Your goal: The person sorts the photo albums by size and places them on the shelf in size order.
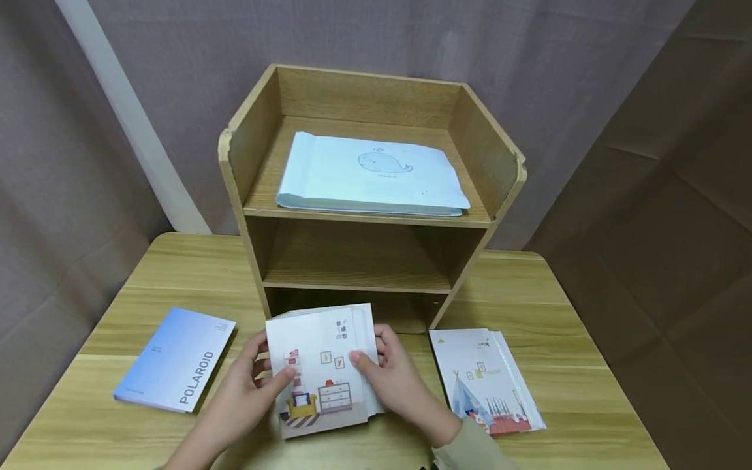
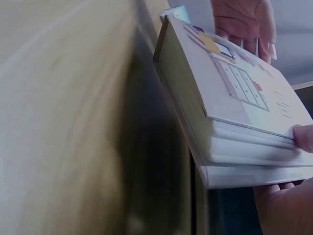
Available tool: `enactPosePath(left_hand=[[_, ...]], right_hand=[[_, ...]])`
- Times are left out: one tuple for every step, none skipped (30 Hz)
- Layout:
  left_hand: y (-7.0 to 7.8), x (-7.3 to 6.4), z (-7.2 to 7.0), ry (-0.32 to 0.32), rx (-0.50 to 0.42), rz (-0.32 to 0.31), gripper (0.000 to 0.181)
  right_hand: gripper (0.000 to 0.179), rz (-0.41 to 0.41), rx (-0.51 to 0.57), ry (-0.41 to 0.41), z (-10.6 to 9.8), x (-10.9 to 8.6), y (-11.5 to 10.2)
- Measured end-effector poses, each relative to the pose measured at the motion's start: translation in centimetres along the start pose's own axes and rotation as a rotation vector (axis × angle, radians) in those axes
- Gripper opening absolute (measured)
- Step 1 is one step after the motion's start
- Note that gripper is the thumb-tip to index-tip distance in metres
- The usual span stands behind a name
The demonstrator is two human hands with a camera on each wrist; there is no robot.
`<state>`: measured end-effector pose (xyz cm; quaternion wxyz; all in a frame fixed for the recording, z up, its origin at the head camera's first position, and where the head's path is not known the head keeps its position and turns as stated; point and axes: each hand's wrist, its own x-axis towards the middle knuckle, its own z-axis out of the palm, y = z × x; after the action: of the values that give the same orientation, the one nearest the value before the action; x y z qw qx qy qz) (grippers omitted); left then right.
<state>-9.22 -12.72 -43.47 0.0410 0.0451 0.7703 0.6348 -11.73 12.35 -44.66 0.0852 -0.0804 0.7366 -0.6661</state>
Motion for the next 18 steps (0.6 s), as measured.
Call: enactPosePath(left_hand=[[0.1, 0.0, 0.1, 0.004, -0.015, 0.009, 0.068], [0.1, 0.0, 0.1, 0.008, -0.024, 0.027, 0.066], [0.1, 0.1, 0.2, 0.01, -0.033, 0.041, 0.065], [0.2, 0.1, 0.3, 0.011, -0.041, 0.052, 0.064], [0.2, 0.1, 0.4, 0.009, -0.049, 0.062, 0.064], [0.2, 0.2, 0.6, 0.004, -0.058, 0.067, 0.064], [0.2, 0.2, 0.8, -0.007, -0.073, 0.072, 0.063], [0.2, 0.2, 1.0, -0.022, -0.086, 0.078, 0.063], [0.2, 0.2, 1.2, -0.036, -0.095, 0.074, 0.063], [0.2, 0.1, 1.4, -0.053, -0.099, 0.08, 0.063], [0.1, 0.1, 1.7, -0.065, -0.104, 0.086, 0.062], [0.1, 0.1, 1.9, -0.077, -0.111, 0.091, 0.062], [0.0, 0.1, 2.1, -0.084, -0.115, 0.097, 0.061], [0.0, 0.1, 2.3, -0.085, -0.116, 0.101, 0.06], [0.0, 0.1, 2.5, -0.083, -0.115, 0.103, 0.059], [0.0, 0.1, 2.7, -0.079, -0.113, 0.106, 0.059], [0.1, 0.1, 2.8, -0.071, -0.112, 0.102, 0.058], [0.1, 0.1, 3.0, -0.066, -0.112, 0.097, 0.057]], right_hand=[[0.042, -0.012, 0.0, 0.006, -0.1, 0.0, -0.2], [0.042, -0.022, 0.001, 0.012, -0.2, 0.0, -0.4], [0.041, -0.03, 0.008, 0.018, -0.3, 0.0, -0.7], [0.041, -0.037, 0.018, 0.027, -0.4, 0.0, -0.9], [0.04, -0.043, 0.031, 0.035, -0.4, 0.0, -1.1], [0.04, -0.052, 0.044, 0.043, -0.5, 0.1, -1.2], [0.039, -0.063, 0.06, 0.053, -0.6, 0.1, -1.5], [0.039, -0.076, 0.073, 0.063, -0.6, 0.1, -1.7], [0.038, -0.088, 0.088, 0.074, -0.7, 0.2, -1.9], [0.038, -0.103, 0.1, 0.083, -0.8, 0.2, -2.1], [0.038, -0.116, 0.109, 0.091, -0.9, 0.2, -2.4], [0.038, -0.129, 0.118, 0.095, -1.0, 0.3, -2.6], [0.038, -0.139, 0.123, 0.1, -1.1, 0.3, -2.9], [0.038, -0.145, 0.126, 0.104, -1.2, 0.4, -3.1], [0.038, -0.151, 0.132, 0.105, -1.3, 0.5, -3.3], [0.037, -0.154, 0.132, 0.105, -1.4, 0.5, -3.5], [0.037, -0.156, 0.137, 0.105, -1.5, 0.6, -3.6], [0.037, -0.157, 0.142, 0.105, -1.6, 0.6, -3.7]])
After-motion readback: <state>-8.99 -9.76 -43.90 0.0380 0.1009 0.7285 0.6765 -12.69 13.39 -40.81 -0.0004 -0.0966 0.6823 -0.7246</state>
